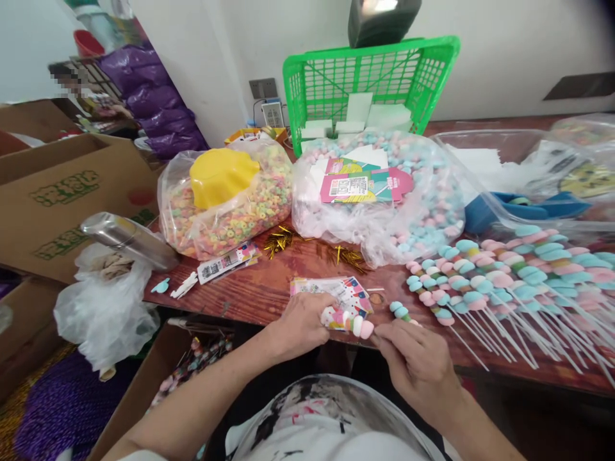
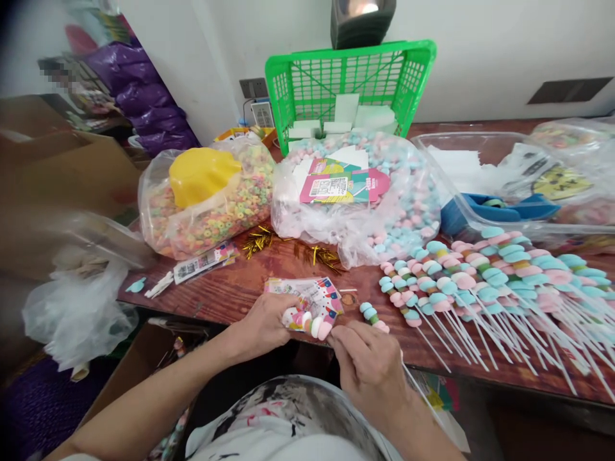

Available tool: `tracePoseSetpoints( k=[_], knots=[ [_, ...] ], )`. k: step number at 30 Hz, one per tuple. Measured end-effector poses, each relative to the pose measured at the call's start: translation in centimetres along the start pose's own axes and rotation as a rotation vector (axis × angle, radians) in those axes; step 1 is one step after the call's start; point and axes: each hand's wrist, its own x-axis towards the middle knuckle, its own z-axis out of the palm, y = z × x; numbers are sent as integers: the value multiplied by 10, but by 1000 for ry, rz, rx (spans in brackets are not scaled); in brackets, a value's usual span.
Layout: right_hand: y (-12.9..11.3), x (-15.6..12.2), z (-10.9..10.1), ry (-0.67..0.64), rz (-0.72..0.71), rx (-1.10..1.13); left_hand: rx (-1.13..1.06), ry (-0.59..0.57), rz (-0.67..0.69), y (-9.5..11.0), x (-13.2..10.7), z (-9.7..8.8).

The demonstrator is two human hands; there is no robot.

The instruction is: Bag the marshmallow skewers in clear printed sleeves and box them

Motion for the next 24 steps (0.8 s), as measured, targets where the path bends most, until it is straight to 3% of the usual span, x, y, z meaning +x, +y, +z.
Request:
tracePoseSetpoints(
  k=[4,9,16,24],
  knots=[
    [-5,-8,13,-34,38,49,59,28,11,-1,-1,5],
    [-3,9,18,-19,-43,-42,199,43,53,1,0,12],
    [-7,20,8,-74,-115,-151,191,136,-72,-7,0,-4],
    [-10,26,12,-149,-131,-187,271,159,146,-1,-4,3]
  ],
)
